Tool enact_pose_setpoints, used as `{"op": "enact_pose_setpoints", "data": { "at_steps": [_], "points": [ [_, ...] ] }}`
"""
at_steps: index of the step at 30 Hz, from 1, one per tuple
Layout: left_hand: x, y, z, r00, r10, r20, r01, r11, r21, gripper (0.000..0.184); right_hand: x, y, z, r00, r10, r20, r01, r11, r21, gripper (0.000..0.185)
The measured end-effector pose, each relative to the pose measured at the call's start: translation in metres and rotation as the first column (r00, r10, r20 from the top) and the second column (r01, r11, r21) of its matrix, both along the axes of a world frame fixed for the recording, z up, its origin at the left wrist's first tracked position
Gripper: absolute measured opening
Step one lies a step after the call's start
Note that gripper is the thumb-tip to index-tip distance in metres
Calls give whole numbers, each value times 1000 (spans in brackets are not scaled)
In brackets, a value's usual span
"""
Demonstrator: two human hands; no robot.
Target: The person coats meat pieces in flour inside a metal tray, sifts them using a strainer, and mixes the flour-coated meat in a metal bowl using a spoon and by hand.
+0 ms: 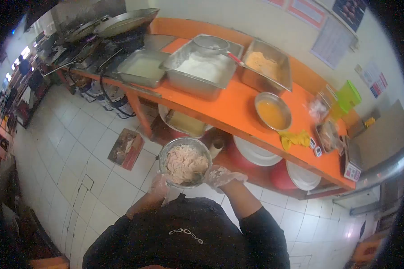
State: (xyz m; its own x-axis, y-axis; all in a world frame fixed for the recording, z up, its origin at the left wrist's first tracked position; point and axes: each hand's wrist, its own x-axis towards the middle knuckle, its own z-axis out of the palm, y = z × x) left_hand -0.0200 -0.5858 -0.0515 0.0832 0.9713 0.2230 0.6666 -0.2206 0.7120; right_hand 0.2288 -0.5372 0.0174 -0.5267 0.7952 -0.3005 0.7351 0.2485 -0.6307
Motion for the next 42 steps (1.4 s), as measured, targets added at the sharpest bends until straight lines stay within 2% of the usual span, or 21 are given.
{"op": "enact_pose_setpoints", "data": {
  "at_steps": [3, 7, 9, 11, 12, 15, 18, 20, 21, 22, 24, 25, 26, 27, 29, 31, 34, 36, 38, 40, 42],
  "points": [
    [-27, 8, 18, 1000, -9, -14, 7, 993, -119, 21, -30, 27, 11, 972, 45, 229, -100, 967, 234, 15],
    [-67, 17, 5, 997, 31, -68, -31, 1000, 5, 22, -75, 52, 22, 825, -68, 561, -317, 766, 559, 15],
    [-88, 22, -14, 985, 46, -168, -47, 999, -3, 22, -91, 65, 20, 813, -124, 569, -406, 579, 707, 16],
    [-97, 26, -39, 965, 191, -178, -188, 981, 38, 24, -111, 79, 29, 861, -89, 500, -403, 481, 779, 16],
    [-101, 31, -44, 947, 265, -181, -258, 964, 62, 25, -125, 83, 51, 899, -29, 438, -365, 505, 782, 15],
    [-118, 53, -28, 927, 372, -33, -363, 876, -316, 27, -152, 115, 98, 927, 183, 327, -370, 592, 716, 22],
    [-131, 74, 37, 939, 313, -144, -336, 924, -184, 27, -171, 182, 113, 931, 361, 59, -323, 737, 594, 29],
    [-144, 97, 27, 906, 379, -189, -416, 882, -222, 27, -200, 213, 158, 943, 130, 305, -320, 594, 738, 29],
    [-152, 109, 21, 886, 411, -214, -455, 859, -235, 27, -203, 246, 154, 929, 128, -347, -11, 948, 320, 30],
    [-159, 122, 17, 881, 435, -184, -468, 857, -214, 27, -201, 292, 137, 599, -231, -767, -32, 950, -311, 30],
    [-176, 147, 9, 866, 481, -134, -497, 859, -126, 27, -218, 365, 124, 595, -344, -726, -212, 805, -554, 31],
    [-185, 159, 3, 858, 501, -115, -509, 859, -59, 27, -232, 396, 124, 880, 42, -474, -187, 946, -263, 31],
    [-194, 170, -4, 849, 519, -97, -520, 854, 9, 27, -246, 421, 126, 954, 300, -4, -300, 953, 51, 31],
    [-200, 178, 3, 858, 506, -88, -505, 862, 40, 26, -260, 447, 123, 796, 333, 505, -511, 817, 267, 31],
    [-207, 198, 26, 851, 523, -49, -518, 851, 84, 23, -278, 504, 96, 515, 141, 846, -741, 569, 357, 32],
    [-209, 218, 54, 820, 572, 12, -571, 815, 99, 19, -283, 544, 65, 591, 176, 787, -725, 544, 423, 34],
    [-221, 227, 48, 833, 554, -3, -553, 832, 46, 18, -300, 526, 107, 639, 271, 720, -617, 739, 269, 39],
    [-224, 231, 44, 833, 552, -49, -548, 833, 74, 17, -297, 561, 74, 541, 373, 754, -685, 716, 138, 41],
    [-226, 238, 47, 835, 543, -90, -543, 839, 31, 15, -300, 577, 69, 382, 497, 779, -821, 570, 39, 43],
    [-227, 248, 64, 841, 529, -119, -538, 840, -72, 13, -301, 565, 106, 141, 584, 799, -963, 267, -25, 44],
    [-229, 249, 69, 825, 563, -46, -561, 826, 54, 22, -306, 547, 129, 592, 663, 458, -671, 720, -175, 45]
  ]
}}
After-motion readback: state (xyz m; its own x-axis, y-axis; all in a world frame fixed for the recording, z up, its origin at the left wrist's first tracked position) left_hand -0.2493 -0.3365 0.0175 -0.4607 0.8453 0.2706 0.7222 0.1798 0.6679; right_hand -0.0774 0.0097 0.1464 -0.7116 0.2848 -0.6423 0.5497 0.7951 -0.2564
